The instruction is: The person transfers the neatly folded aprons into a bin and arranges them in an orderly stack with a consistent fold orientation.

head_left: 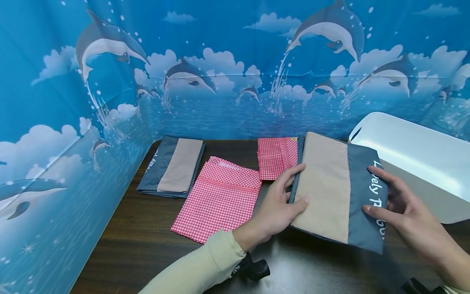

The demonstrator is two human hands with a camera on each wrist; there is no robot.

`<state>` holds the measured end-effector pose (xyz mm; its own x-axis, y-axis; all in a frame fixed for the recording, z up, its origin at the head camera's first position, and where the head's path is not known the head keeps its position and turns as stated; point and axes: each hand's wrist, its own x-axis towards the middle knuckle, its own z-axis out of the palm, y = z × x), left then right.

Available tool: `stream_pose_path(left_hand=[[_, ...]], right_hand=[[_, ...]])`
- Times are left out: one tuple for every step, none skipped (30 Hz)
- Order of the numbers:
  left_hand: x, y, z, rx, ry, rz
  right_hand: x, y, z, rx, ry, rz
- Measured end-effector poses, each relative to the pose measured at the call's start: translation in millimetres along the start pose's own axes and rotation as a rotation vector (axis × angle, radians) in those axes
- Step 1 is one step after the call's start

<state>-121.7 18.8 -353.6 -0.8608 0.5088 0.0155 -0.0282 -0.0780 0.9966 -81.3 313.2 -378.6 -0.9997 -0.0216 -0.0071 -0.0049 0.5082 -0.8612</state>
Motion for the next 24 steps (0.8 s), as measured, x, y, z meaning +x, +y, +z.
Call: stream_pose_path(left_hand=[[1.9,0.7,0.4,0.002,-0.002,0.002],[3.8,1.5,1.0,0.001,-0.003,0.001],[6.0,2.5,1.6,0.003,-0.004,0.002],[8.0,3.7,2.4,0.006,-0.006,0.0],[10.0,4.9,3.1,0.012,-0.005,-0.002],[12.1,6.1,3.9,0.019,-0.005,-0.006],[14.3,7.2,4.9,0.024,-0.002,-0.009],[16.5,8.2,5.9,0.029,0.0,-0.011],[18.7,9.1,7.0,0.033,0.001,-0.012],[21.1,9.9,8.3,0.036,0.002,-0.014],[23.8,10.5,9.9,0.039,0.001,-0.014],[26.6,10.9,11.6,0.041,-0.001,-0.014],[29.6,11.5,13.4,0.042,-0.005,-0.012],[32.8,12.1,15.3,0.046,-0.007,-0.01],[35.9,12.8,17.2,0.049,-0.007,-0.009],[39.1,13.5,19.2,0.054,-0.009,-0.008],[42.1,14.3,21.3,0.06,-0.009,-0.006],[45.0,15.1,23.3,0.065,-0.008,-0.006],[47.7,15.9,25.1,0.07,-0.007,-0.004],[50.4,16.5,27.2,0.072,-0.004,-0.003],[53.1,17.3,29.2,0.074,-0.003,-0.001],[55.9,18.1,31.4,0.073,-0.003,-0.003],[58.5,19.0,33.6,0.073,-0.001,-0.005],[61.3,19.9,35.6,0.072,-0.001,-0.004]], right_hand=[[1.0,0,-2,-0.009,-0.002,-0.006],[1.7,0,-4,-0.019,-0.003,-0.015],[2.4,1,-6,-0.019,-0.004,-0.022],[3.0,1,-7,-0.022,-0.004,-0.029],[3.8,1,-10,-0.02,-0.004,-0.037],[4.4,2,-11,-0.022,0.001,-0.037],[4.8,2,-13,-0.027,0.006,-0.036],[5.2,2,-15,-0.03,0.013,-0.039],[5.5,3,-18,-0.031,0.018,-0.04],[5.9,3,-20,-0.036,0.026,-0.038],[6.1,3,-22,-0.041,0.033,-0.042],[6.3,3,-24,-0.046,0.038,-0.043],[6.4,3,-27,-0.053,0.042,-0.045],[6.7,4,-29,-0.06,0.05,-0.049],[7.3,4,-31,-0.069,0.057,-0.045],[7.9,5,-33,-0.078,0.066,-0.044],[8.5,5,-34,-0.086,0.074,-0.04],[9.1,6,-36,-0.091,0.082,-0.031],[9.8,7,-38,-0.097,0.093,-0.022],[10.5,7,-39,-0.104,0.101,-0.01],[10.6,5,-41,-0.109,0.105,0.003],[10.6,5,-43,-0.113,0.114,0.005],[11.4,4,-46,-0.12,0.12,0.01],[12.2,3,-48,-0.124,0.122,0.01]])
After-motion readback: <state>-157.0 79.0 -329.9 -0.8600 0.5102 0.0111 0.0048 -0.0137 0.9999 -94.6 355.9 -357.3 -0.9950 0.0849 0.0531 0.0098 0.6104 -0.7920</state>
